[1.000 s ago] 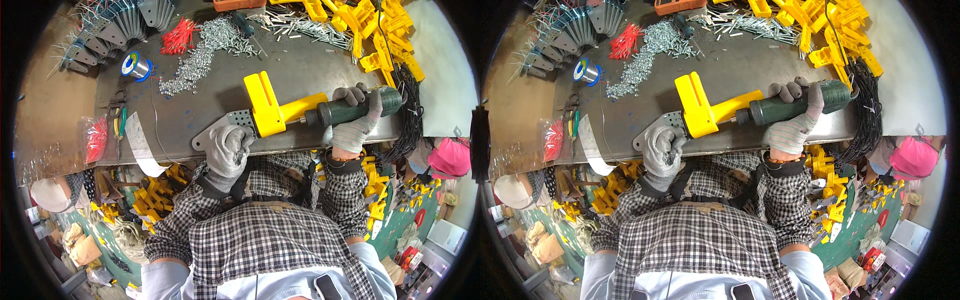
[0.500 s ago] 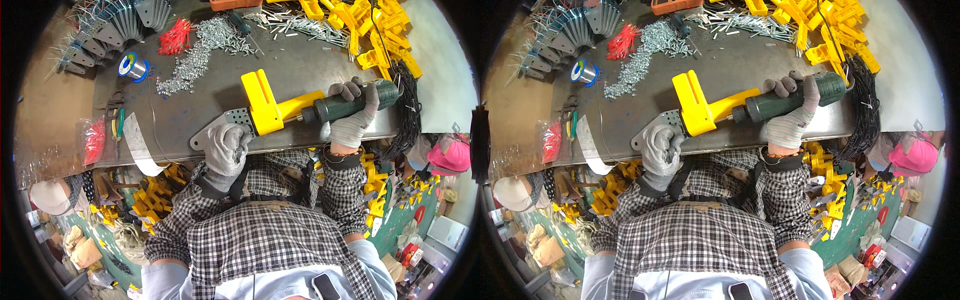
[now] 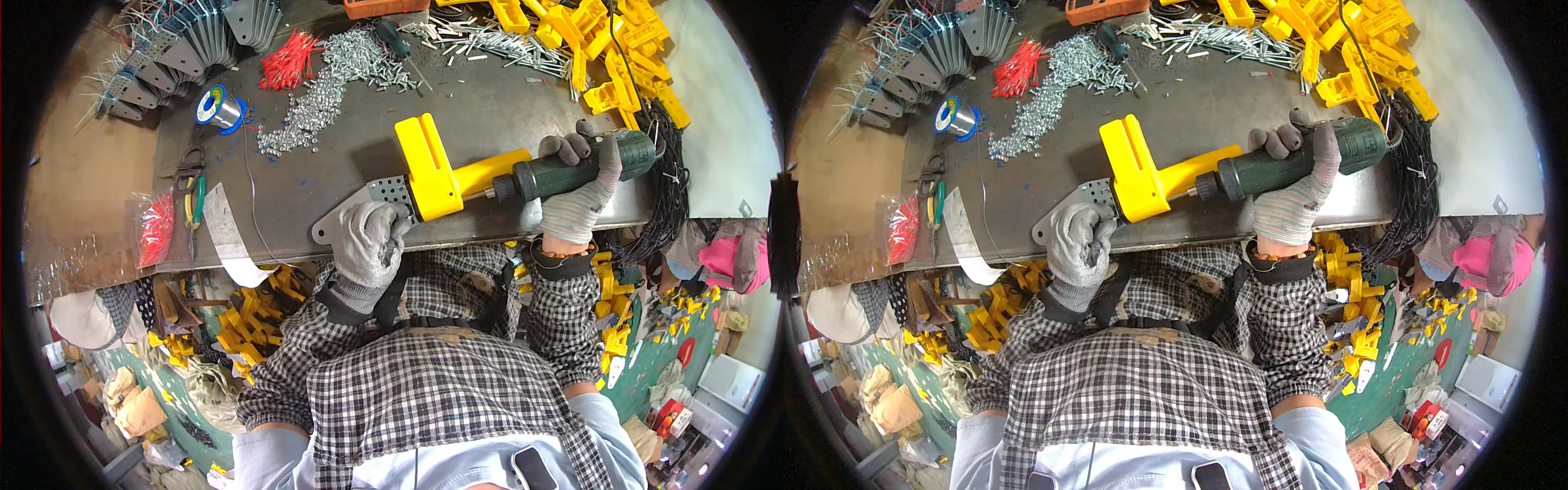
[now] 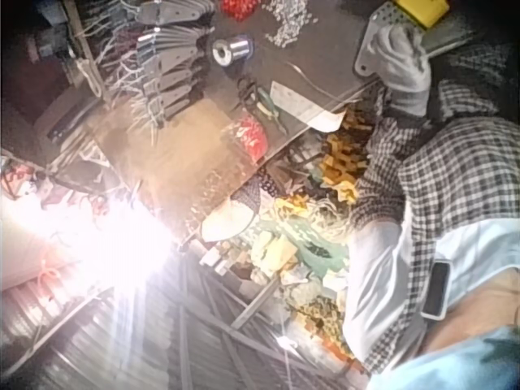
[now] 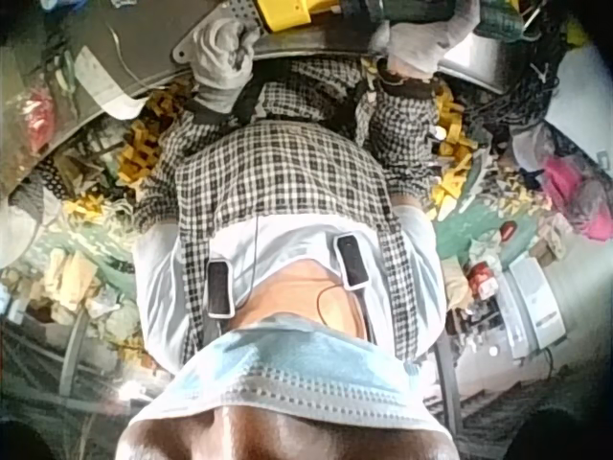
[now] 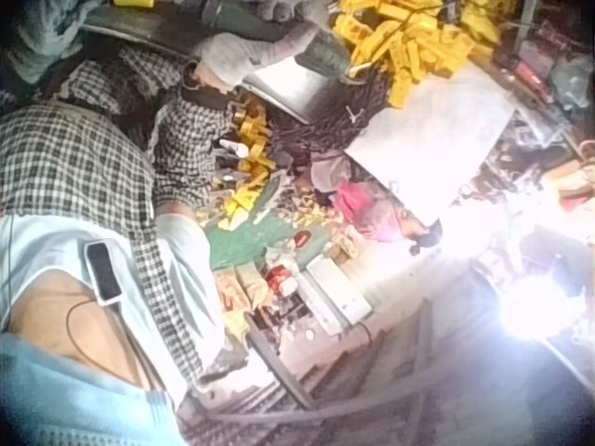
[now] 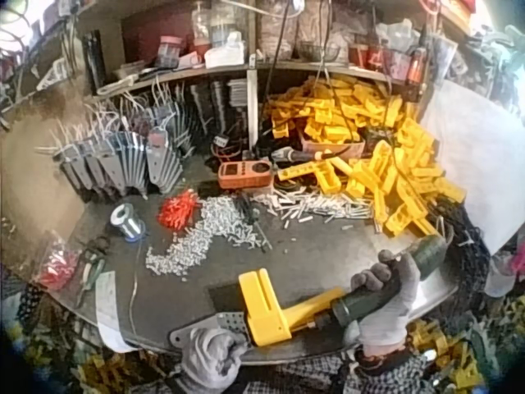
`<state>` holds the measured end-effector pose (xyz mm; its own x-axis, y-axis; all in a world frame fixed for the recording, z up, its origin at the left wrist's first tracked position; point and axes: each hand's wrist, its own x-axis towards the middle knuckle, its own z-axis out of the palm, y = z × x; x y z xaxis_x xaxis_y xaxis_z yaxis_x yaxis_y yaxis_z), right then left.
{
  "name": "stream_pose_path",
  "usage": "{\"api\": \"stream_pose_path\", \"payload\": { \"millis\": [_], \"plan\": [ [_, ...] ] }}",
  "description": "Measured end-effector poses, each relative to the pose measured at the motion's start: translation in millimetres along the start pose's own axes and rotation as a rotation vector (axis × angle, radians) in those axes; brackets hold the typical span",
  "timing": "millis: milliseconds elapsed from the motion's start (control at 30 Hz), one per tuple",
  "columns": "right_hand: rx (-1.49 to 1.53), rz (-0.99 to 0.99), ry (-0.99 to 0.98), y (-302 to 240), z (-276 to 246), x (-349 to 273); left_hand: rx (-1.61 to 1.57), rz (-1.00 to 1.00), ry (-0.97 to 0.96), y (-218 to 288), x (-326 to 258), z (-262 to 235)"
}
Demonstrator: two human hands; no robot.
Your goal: The person assembles a yellow plastic enclosure by inserting internal wiring and a metal bracket, then driving small screws with an electric screwdriver, cutting wires with scissors, and soldering connections with a soldering iron. Heat shrink tubing is also used in the assembly process.
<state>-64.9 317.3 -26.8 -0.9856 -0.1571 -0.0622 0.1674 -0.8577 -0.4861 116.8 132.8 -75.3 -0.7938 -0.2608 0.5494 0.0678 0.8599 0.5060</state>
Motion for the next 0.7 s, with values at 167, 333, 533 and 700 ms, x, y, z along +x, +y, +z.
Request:
{"api": "stream_pose_path", "payload": {
  "millis": [167, 333, 533, 700],
  "plan": [
    [-0.040, -0.006, -0.001, 0, 8, -4, 0.045, -0.024, 0.016, 1, -2, 2],
    [0.013, 0.026, 0.003, 4, -2, 1, 0.056, -0.033, 0.016, -1, -3, 5],
    [0.015, 0.007, 0.006, 3, 0, 0, 0.005, -0.031, -0.002, 1, 1, 2],
    [0.064, 0.005, 0.000, 3, 1, -1, 0.006, 0.005, -0.001, 4, 3, 1]
  ]
}}
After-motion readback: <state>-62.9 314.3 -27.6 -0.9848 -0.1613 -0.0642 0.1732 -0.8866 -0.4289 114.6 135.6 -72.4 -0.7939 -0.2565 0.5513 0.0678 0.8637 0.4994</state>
